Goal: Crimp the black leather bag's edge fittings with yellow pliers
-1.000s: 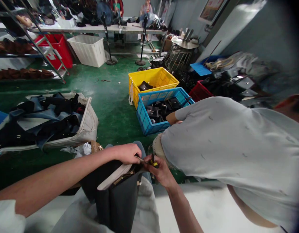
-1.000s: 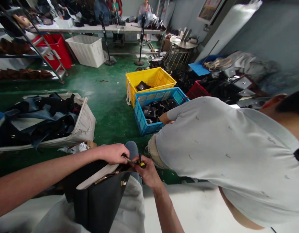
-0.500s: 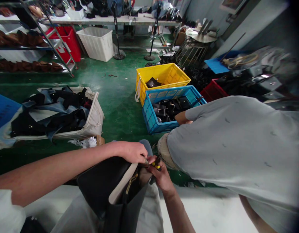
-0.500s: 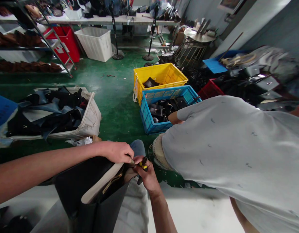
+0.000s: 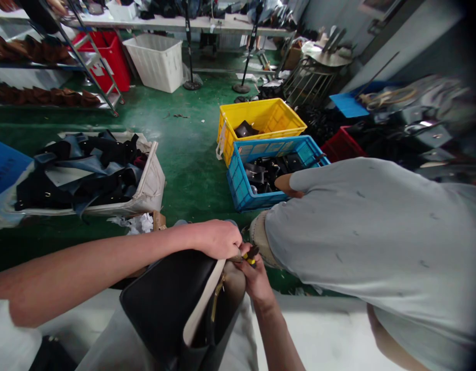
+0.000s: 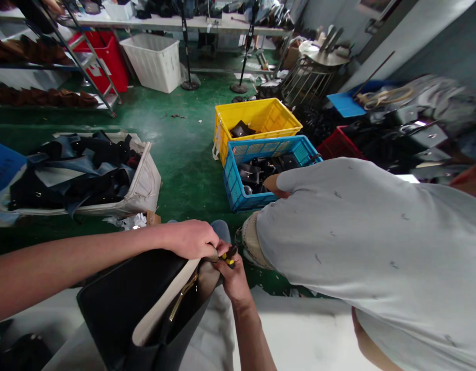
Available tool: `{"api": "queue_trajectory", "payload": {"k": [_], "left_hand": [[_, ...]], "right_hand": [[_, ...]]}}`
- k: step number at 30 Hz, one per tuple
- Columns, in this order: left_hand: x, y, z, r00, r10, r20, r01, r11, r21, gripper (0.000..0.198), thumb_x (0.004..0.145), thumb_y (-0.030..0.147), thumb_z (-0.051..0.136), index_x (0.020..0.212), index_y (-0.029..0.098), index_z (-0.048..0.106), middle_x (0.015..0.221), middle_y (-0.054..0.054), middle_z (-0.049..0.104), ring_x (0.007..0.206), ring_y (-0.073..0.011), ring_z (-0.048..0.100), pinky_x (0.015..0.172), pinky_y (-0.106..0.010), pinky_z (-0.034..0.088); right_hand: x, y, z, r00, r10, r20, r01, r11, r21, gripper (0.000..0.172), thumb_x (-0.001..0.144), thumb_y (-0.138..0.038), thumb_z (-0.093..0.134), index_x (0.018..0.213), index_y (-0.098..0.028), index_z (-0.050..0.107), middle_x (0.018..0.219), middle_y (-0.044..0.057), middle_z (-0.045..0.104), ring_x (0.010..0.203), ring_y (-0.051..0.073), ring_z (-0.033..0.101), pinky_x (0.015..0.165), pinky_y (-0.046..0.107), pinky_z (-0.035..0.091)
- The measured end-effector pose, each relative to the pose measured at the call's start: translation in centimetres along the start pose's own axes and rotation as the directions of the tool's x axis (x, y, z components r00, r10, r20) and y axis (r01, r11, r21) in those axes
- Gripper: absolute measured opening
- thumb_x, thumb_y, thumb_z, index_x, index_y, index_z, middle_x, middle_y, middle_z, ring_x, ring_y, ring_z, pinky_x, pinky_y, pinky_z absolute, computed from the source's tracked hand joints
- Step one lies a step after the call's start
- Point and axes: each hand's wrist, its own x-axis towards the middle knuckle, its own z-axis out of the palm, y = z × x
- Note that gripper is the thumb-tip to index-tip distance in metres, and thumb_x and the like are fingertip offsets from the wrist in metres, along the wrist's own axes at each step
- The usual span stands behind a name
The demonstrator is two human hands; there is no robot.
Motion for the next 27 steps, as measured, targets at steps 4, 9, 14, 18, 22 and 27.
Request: {"api": "queue_trajectory", "payload": {"k": [4, 9, 14, 18, 22, 27], "left_hand": [[0.2, 0.8, -0.2, 1.0, -0.014, 0.001, 0.014, 1.0, 0.026, 0.023, 0.09, 0.021, 0.06, 0.069, 0.018, 0.071, 0.074, -0.007, 0.073, 0.06, -0.0159, 0.045, 0.058, -0.035, 0.029], [0.2, 0.8, -0.3, 0.995, -0.056, 0.08, 0.051, 0.997, 0.057, 0.018, 0.09, 0.018, 0.061, 0.077, 0.019, 0.075, 0.077, -0.005, 0.072, 0.059, -0.0151, 0.047, 0.057, -0.034, 0.03], [-0.2, 0.8, -0.7, 0.982, -0.14, 0.127, 0.119, 0.98, 0.161, 0.023, 0.094, 0.023, 0.059, 0.085, 0.016, 0.079, 0.093, -0.014, 0.077, 0.071, -0.0223, 0.063, 0.058, -0.036, 0.033], [-1.1, 1.1, -1.3, 0.968, -0.245, 0.052, 0.229, 0.95, 0.214, 0.022, 0.09, 0.024, 0.061, 0.08, 0.014, 0.078, 0.087, -0.02, 0.077, 0.074, -0.0318, 0.071, 0.057, -0.037, 0.035], [-2.5, 2.0, -2.0, 0.96, -0.276, -0.052, 0.28, 0.92, 0.274, 0.02, 0.086, 0.024, 0.064, 0.075, 0.014, 0.077, 0.082, -0.021, 0.077, 0.075, -0.0366, 0.074, 0.061, -0.04, 0.044], [-4.0, 3.1, -2.6, 0.925, -0.364, -0.114, 0.38, 0.864, 0.33, 0.018, 0.083, 0.027, 0.067, 0.075, 0.015, 0.079, 0.079, -0.021, 0.076, 0.073, -0.0353, 0.074, 0.066, -0.04, 0.048]], "right_hand": [[-0.2, 0.1, 0.5, 0.997, 0.004, -0.074, -0.006, 0.999, -0.031, 0.037, 0.073, -0.04, 0.089, 0.092, -0.027, 0.061, 0.095, -0.001, 0.065, 0.086, 0.018, 0.061, 0.08, 0.03, 0.053], [-0.3, 0.6, 0.6, 0.984, 0.09, -0.156, -0.098, 0.994, -0.044, 0.058, 0.062, -0.049, 0.096, 0.107, -0.026, 0.068, 0.106, 0.004, 0.076, 0.095, 0.025, 0.069, 0.086, 0.036, 0.059], [-0.6, -0.2, -0.5, 0.981, 0.195, 0.011, -0.196, 0.979, 0.061, 0.074, 0.066, -0.057, 0.098, 0.128, -0.027, 0.071, 0.124, 0.009, 0.078, 0.11, 0.03, 0.073, 0.098, 0.043, 0.06], [-1.1, -0.9, -1.7, 0.976, 0.214, 0.039, -0.217, 0.971, 0.096, 0.071, 0.078, -0.064, 0.089, 0.136, -0.026, 0.07, 0.131, 0.012, 0.077, 0.123, 0.033, 0.071, 0.099, 0.044, 0.061], [-1.8, 0.4, -2.6, 0.967, 0.253, -0.021, -0.242, 0.945, 0.218, 0.055, 0.082, -0.063, 0.086, 0.125, -0.031, 0.074, 0.115, 0.006, 0.08, 0.108, 0.026, 0.074, 0.087, 0.038, 0.062], [-2.6, 0.2, -3.6, 0.943, 0.326, -0.074, -0.304, 0.928, 0.214, 0.049, 0.081, -0.046, 0.092, 0.123, -0.03, 0.074, 0.09, -0.001, 0.072, 0.08, 0.016, 0.067, 0.077, 0.031, 0.058]]}}
